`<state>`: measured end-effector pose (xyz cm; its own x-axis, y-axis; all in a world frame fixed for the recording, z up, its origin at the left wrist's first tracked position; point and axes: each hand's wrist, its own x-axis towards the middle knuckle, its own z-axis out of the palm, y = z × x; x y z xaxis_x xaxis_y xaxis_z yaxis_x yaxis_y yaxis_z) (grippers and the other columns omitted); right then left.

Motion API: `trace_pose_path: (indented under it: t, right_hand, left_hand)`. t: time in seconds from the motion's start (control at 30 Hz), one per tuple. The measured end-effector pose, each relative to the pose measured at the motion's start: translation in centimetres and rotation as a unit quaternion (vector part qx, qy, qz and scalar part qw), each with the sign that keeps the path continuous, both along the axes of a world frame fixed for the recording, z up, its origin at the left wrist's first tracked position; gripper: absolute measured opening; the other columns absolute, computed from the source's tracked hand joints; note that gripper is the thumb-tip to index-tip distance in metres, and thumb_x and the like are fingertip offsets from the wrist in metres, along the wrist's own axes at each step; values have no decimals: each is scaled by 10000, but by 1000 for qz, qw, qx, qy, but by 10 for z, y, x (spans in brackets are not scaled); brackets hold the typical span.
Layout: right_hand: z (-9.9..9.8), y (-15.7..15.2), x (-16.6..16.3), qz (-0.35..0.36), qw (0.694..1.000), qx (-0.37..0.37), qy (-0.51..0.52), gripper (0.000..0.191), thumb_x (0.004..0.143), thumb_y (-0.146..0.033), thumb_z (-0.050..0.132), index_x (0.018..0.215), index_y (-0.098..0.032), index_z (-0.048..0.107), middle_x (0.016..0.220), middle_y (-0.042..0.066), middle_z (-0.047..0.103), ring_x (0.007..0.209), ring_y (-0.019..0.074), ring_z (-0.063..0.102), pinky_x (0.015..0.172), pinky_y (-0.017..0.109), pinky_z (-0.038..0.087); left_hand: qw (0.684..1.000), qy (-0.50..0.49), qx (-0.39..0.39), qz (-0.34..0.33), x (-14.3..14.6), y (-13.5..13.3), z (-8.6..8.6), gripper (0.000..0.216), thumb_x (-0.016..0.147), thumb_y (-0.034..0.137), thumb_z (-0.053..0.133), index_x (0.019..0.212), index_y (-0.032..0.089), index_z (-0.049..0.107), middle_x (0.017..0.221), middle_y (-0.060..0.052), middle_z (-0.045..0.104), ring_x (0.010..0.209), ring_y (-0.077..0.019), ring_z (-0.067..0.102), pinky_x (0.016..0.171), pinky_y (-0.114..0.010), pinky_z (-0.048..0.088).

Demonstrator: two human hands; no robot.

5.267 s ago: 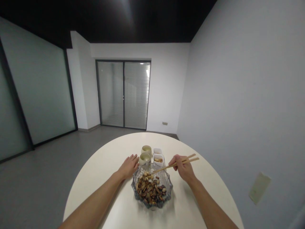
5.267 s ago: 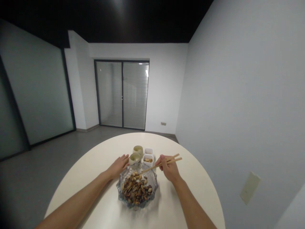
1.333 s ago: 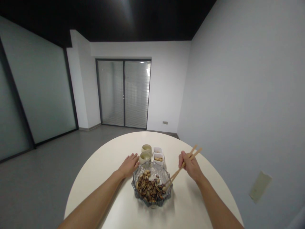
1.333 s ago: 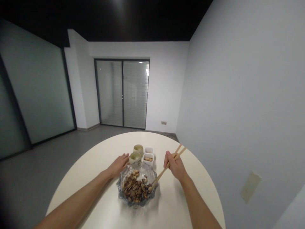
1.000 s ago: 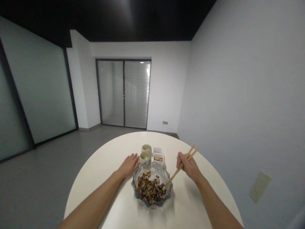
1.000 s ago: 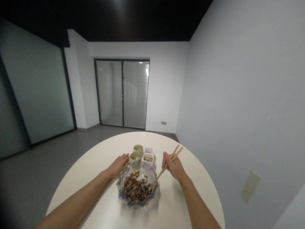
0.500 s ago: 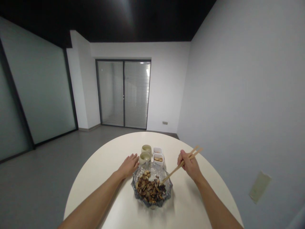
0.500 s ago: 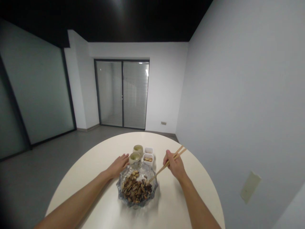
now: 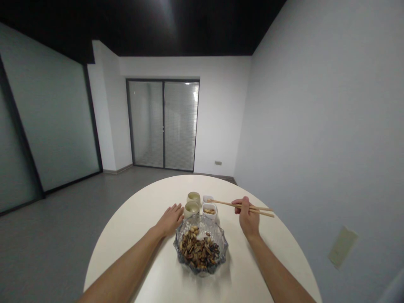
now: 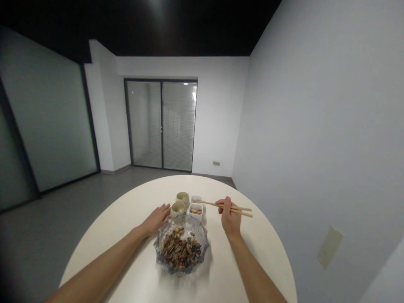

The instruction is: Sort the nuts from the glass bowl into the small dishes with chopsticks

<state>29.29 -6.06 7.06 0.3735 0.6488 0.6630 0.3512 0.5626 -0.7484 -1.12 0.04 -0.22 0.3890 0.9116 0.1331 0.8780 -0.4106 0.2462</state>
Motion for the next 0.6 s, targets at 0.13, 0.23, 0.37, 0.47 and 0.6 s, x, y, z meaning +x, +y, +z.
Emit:
trace_pose_path:
  t: [0.13, 0.23, 0.37, 0.47, 0.6]
  right_hand:
    - [-7, 7, 5, -4, 1000, -17, -19, 662, 939, -670, 389, 731, -144, 733, 504, 21, 565, 497, 155, 548, 483, 255, 433]
    - [-11, 11, 8, 8, 999, -27, -31, 637, 944, -651, 406, 756, -142, 741, 517, 21, 572, 508, 156, 554, 494, 254, 444]
    - [-12, 13, 9, 22, 998, -37, -35, 596, 938, -634, 446, 781, -146, 750, 534, 23, 585, 517, 159, 557, 496, 254, 454]
    - [-9, 10, 9, 14, 999, -30, -24, 596, 939, -631, 446, 771, -146, 750, 545, 33, 597, 527, 164, 567, 507, 259, 466]
    - [-2, 2, 6, 53, 998, -6, -14, 634, 951, -631, 415, 672, -158, 730, 481, 26, 557, 469, 148, 519, 452, 250, 417]
  left_hand:
    - [1000, 2, -1, 0, 1, -1, 0, 512, 1011, 385, 327, 1471, 177, 410, 1580, -121, 294, 1470, -308, 223, 1193, -481, 207]
    - [1000, -3, -1, -3, 2, -2, 0, 518, 1010, 388, 328, 1477, 175, 403, 1579, -126, 294, 1470, -314, 220, 1192, -489, 208]
    - [1000, -9, 2, -2, 2, -2, 0, 517, 1006, 390, 331, 1471, 178, 410, 1574, -125, 305, 1467, -314, 228, 1189, -495, 214]
    - [1000, -14, 2, -1, 1, -2, -1, 517, 1002, 396, 338, 1466, 182, 414, 1572, -125, 309, 1466, -313, 231, 1187, -499, 215]
    - [1000, -13, 0, 1, -1, -1, 1, 509, 1004, 399, 333, 1456, 185, 429, 1573, -122, 309, 1467, -313, 230, 1187, -497, 214]
